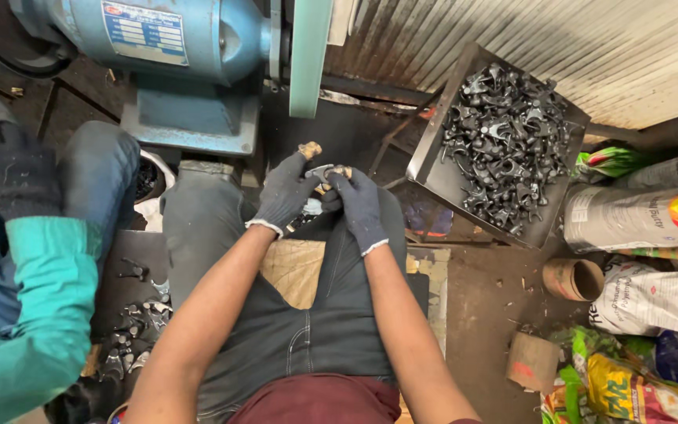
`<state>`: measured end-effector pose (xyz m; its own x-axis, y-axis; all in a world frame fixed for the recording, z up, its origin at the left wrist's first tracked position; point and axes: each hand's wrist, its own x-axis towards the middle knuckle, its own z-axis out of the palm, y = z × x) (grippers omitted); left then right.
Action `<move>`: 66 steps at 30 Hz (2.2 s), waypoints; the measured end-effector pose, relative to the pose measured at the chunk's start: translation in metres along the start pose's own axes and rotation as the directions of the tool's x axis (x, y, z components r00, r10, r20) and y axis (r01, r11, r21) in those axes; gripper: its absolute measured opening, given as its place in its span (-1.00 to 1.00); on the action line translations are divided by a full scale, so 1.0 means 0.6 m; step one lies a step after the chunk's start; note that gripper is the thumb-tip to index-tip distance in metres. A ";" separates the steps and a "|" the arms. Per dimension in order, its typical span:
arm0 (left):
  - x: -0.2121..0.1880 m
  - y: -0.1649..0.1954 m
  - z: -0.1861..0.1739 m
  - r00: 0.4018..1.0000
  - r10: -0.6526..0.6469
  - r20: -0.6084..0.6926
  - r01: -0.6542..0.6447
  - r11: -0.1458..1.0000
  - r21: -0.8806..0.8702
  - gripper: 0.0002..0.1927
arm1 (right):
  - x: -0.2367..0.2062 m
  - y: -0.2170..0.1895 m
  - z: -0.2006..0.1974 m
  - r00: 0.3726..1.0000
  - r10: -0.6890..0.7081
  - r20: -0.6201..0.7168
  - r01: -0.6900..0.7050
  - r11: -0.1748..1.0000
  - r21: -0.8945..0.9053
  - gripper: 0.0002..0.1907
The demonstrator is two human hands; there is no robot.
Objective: The person sits on the floor and grinds small dark metal castings against a running bench grinder, producing sparks, then places finished pieces into a container on their lap and picks new rough castings from a tray beside them, repeating the cycle.
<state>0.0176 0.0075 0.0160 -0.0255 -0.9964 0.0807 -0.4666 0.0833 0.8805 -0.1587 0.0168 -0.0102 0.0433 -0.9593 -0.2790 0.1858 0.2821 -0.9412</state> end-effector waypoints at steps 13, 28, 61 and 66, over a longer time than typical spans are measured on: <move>0.040 0.033 -0.065 0.974 -0.207 0.090 0.161 0.916 0.367 -0.56 | 0.035 -0.019 0.036 0.989 -0.112 0.094 0.125 0.982 -0.139 -0.75; 0.105 -0.104 0.035 0.886 -0.435 -0.161 0.449 0.891 0.062 -0.58 | 0.195 0.080 0.073 0.968 -0.249 0.033 0.242 0.891 -0.384 -0.71; 0.070 -0.005 0.000 0.991 0.130 0.015 -0.129 0.951 0.280 -0.65 | 0.080 0.026 0.027 0.878 -0.467 -0.104 0.365 0.795 -0.485 -0.73; 0.077 -0.011 -0.049 0.993 -0.040 0.108 0.011 0.967 0.253 -0.54 | 0.087 0.035 0.036 0.899 -0.432 0.076 0.387 0.699 -0.601 -0.76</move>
<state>0.0455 -0.0388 0.0276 -0.1022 -0.9947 -0.0053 -0.6752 0.0655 0.7347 -0.1314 -0.0275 -0.0404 0.0335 -0.9849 0.1700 -0.4436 -0.1671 -0.8805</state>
